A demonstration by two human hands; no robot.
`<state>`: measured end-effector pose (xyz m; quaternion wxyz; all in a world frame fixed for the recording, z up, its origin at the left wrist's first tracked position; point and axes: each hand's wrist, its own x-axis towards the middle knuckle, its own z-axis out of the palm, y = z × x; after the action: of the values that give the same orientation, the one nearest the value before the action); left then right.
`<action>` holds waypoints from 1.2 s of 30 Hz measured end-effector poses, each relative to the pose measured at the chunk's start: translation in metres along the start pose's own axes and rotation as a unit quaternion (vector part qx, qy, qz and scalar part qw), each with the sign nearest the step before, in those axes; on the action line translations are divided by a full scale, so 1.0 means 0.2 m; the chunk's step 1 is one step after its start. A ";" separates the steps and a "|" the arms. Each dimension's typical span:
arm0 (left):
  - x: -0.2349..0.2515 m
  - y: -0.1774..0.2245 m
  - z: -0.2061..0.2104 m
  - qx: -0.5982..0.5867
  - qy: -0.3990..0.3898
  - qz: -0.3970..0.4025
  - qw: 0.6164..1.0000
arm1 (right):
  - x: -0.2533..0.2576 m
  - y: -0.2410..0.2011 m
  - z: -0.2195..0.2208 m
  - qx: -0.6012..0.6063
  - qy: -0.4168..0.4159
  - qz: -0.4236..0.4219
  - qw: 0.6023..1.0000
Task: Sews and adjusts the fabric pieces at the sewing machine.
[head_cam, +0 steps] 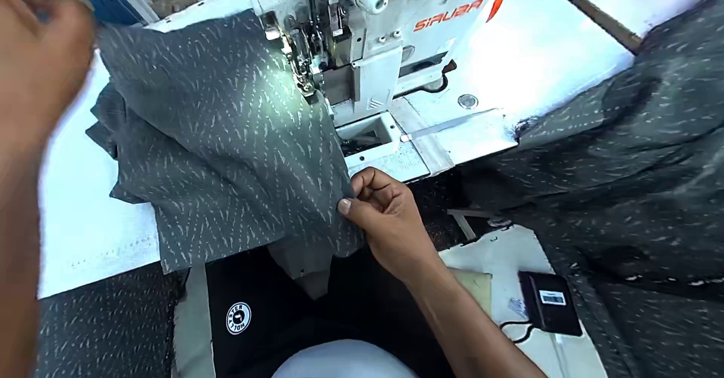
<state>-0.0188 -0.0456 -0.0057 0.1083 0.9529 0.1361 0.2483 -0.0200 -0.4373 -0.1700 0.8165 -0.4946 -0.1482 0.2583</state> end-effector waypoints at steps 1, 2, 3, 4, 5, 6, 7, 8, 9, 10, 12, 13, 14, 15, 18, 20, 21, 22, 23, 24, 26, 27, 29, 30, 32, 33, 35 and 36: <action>-0.17 0.18 0.03 -0.013 -0.014 0.053 0.998 | -0.04 0.01 -0.02 -0.009 -0.003 0.004 1.000; -0.36 0.32 0.07 -0.032 -0.030 0.083 0.996 | -0.08 0.02 -0.04 -0.020 -0.006 0.006 1.000; -0.52 0.42 0.12 -0.049 -0.035 0.110 0.992 | -0.12 0.03 -0.05 -0.025 -0.009 0.006 1.000; -0.64 0.49 0.16 -0.068 -0.032 0.130 0.989 | -0.15 0.03 -0.06 -0.024 -0.006 0.007 1.000; -0.75 0.55 0.19 -0.088 -0.027 0.133 0.987 | -0.17 0.03 -0.07 -0.020 -0.001 0.009 1.000; -0.84 0.59 0.21 -0.112 -0.024 0.121 0.986 | -0.19 0.03 -0.08 -0.017 0.006 0.010 1.000; -0.92 0.62 0.23 -0.143 -0.026 0.107 0.984 | -0.21 0.03 -0.08 -0.022 0.014 0.005 1.000; -1.00 0.66 0.24 -0.167 -0.036 0.095 0.981 | -0.22 0.03 -0.08 -0.035 0.017 -0.002 0.999; -1.07 0.70 0.26 -0.174 -0.054 0.091 0.979 | -0.23 0.03 -0.08 -0.052 0.020 -0.012 0.998; -1.13 0.74 0.27 -0.167 -0.074 0.098 0.978 | -0.24 0.02 -0.07 -0.070 0.024 -0.021 0.997; -1.21 0.83 0.34 -0.130 -0.086 0.134 0.979 | -0.26 -0.01 -0.04 -0.105 0.031 -0.039 0.993; -1.23 0.86 0.39 -0.106 -0.069 0.158 0.979 | -0.27 -0.03 -0.02 -0.112 0.029 -0.049 0.992; -1.23 0.88 0.43 -0.093 -0.044 0.180 0.978 | -0.27 -0.04 0.00 -0.113 0.021 -0.058 0.992; -1.22 0.90 0.47 -0.098 -0.017 0.191 0.976 | -0.27 -0.06 0.03 -0.111 0.009 -0.067 0.991; -1.17 0.93 0.46 -0.250 0.043 0.106 0.962 | -0.28 -0.12 0.06 -0.082 -0.014 -0.087 0.993; -1.13 0.93 0.40 -0.438 0.038 -0.092 0.894 | -0.26 -0.14 0.02 -0.065 -0.017 -0.093 0.993; -1.10 0.92 0.38 -0.526 0.046 -0.200 0.825 | -0.24 -0.13 -0.01 -0.061 -0.011 -0.092 0.994; -1.08 0.90 0.35 -0.591 0.055 -0.280 0.754 | -0.21 -0.12 -0.03 -0.057 0.001 -0.085 0.995; -1.07 0.87 0.33 -0.633 0.062 -0.328 0.698 | -0.19 -0.11 -0.04 -0.051 0.009 -0.074 0.996; -1.06 0.86 0.31 -0.658 0.065 -0.354 0.662 | -0.17 -0.11 -0.05 -0.042 0.013 -0.069 0.997; -1.07 0.85 0.29 -0.675 0.068 -0.372 0.633 | -0.16 -0.09 -0.04 -0.028 0.005 -0.071 0.997; -1.08 0.85 0.28 -0.676 0.069 -0.366 0.636 | -0.15 -0.08 -0.03 -0.023 -0.003 -0.072 0.997; -1.12 0.86 0.28 -0.630 0.055 -0.297 0.716 | -0.11 -0.07 -0.01 -0.025 -0.021 -0.058 0.998; -1.14 0.87 0.27 -0.543 0.043 -0.218 0.810 | -0.08 -0.08 0.01 -0.023 -0.030 -0.042 0.998; -1.18 0.91 0.28 -0.280 0.036 0.022 0.959 | 0.00 -0.11 0.04 -0.016 -0.044 -0.016 0.999; -1.18 0.93 0.30 -0.181 0.029 0.128 0.975 | 0.05 -0.14 0.06 -0.037 -0.042 -0.017 0.998; -1.17 0.97 0.36 -0.105 -0.007 0.236 0.966 | 0.13 -0.17 0.07 -0.094 -0.025 -0.019 0.995; -1.15 0.96 0.37 -0.099 -0.034 0.251 0.962 | 0.15 -0.17 0.06 -0.118 -0.026 -0.022 0.992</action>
<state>-0.1347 -0.3088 -0.1176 0.1412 0.9488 -0.1368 0.2475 0.0082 -0.4241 -0.1344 0.7535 -0.5777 -0.2093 0.2339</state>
